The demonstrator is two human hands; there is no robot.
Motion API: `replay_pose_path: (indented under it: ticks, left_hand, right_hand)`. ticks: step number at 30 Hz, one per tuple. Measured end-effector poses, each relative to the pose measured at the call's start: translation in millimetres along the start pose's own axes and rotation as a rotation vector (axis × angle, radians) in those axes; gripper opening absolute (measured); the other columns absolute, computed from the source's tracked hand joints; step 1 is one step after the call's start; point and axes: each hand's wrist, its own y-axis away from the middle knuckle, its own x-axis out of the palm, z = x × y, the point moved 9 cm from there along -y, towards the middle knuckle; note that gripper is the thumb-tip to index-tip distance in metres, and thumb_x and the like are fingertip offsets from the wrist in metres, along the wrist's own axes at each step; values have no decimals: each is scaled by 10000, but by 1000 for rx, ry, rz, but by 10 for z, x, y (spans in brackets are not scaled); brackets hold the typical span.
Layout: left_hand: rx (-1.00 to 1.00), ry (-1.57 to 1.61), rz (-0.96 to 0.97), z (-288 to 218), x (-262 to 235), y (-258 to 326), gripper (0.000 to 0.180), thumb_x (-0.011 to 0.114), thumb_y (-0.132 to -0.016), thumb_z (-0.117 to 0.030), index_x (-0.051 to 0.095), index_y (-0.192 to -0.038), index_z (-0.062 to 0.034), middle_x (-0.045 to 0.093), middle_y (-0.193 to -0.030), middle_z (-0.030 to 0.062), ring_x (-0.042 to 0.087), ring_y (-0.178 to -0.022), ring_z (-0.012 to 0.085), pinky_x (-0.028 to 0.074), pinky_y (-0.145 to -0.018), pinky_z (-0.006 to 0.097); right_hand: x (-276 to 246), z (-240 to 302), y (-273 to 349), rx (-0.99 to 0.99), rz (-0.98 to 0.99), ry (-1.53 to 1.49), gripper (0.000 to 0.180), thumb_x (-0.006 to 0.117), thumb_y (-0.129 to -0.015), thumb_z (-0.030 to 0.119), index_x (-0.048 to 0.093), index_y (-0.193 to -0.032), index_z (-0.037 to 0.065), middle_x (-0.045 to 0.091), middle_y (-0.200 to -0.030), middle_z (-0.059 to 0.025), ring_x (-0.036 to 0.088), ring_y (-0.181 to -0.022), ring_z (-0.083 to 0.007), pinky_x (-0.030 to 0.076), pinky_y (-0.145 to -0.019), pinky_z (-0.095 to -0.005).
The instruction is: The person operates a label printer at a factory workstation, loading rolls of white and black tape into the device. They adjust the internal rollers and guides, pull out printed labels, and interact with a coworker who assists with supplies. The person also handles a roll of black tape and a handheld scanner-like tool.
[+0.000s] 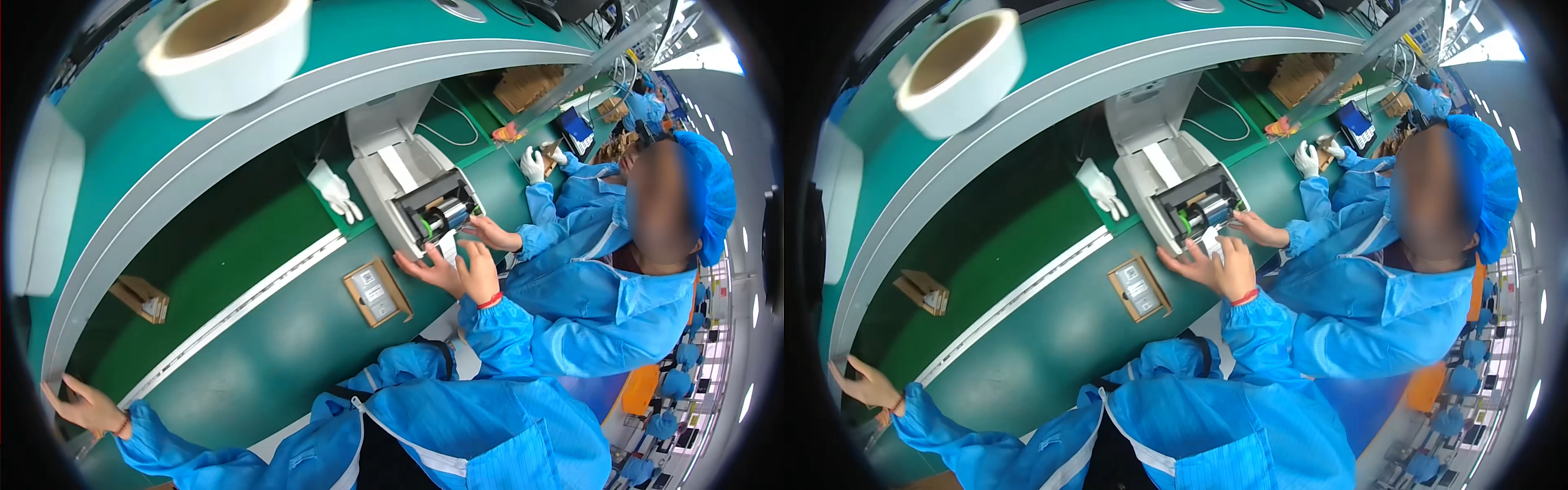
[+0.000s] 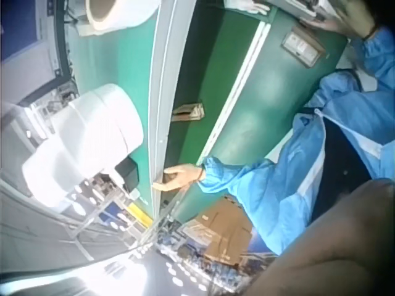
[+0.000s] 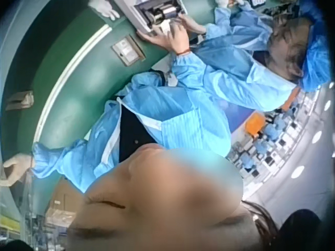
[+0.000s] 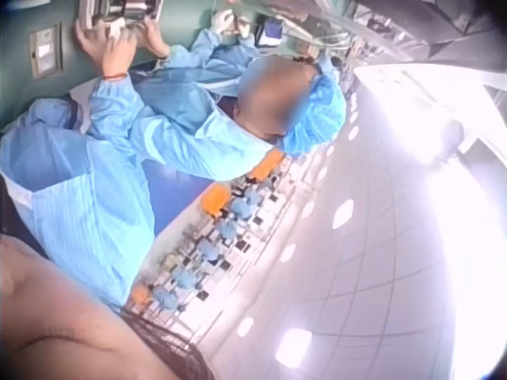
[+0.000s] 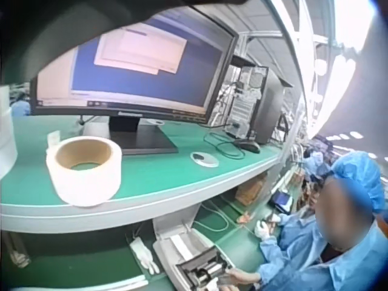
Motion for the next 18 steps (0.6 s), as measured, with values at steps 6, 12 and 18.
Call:
replay_pose_path:
  ticks: [6, 12, 18]
  left_hand:
    - [-355, 362, 516, -1433, 182, 1454, 293, 501, -876, -69, 498, -1149, 39, 526, -1164, 153, 485, -1101, 266, 355, -958, 377]
    - [-25, 618, 1132, -3488, 478, 2173, 262, 570, -775, -46, 569, -1037, -45, 475, -1232, 152, 419, -1160, 325, 303, -985, 401]
    - [171, 823, 1237, -4638, 614, 2250, 277, 583, -771, -92, 568, -1047, -77, 448, -1235, 137, 396, -1167, 330, 226, -1014, 472]
  right_hand:
    - [69, -548, -22, 132, -8, -131, 286, 568, -771, 87, 550, -1051, 32, 558, -987, -192, 536, -928, -364, 440, -788, -420]
    - [437, -662, -218, 351, -40, -421, 410, 586, -759, 109, 468, -1145, 39, 556, -916, -185, 548, -871, -341, 438, -745, -421]
    - [550, -724, -255, 446, -131, -532, 567, 671, -701, 143, 398, -1183, 19, 475, -996, -190, 493, -916, -342, 414, -789, -392]
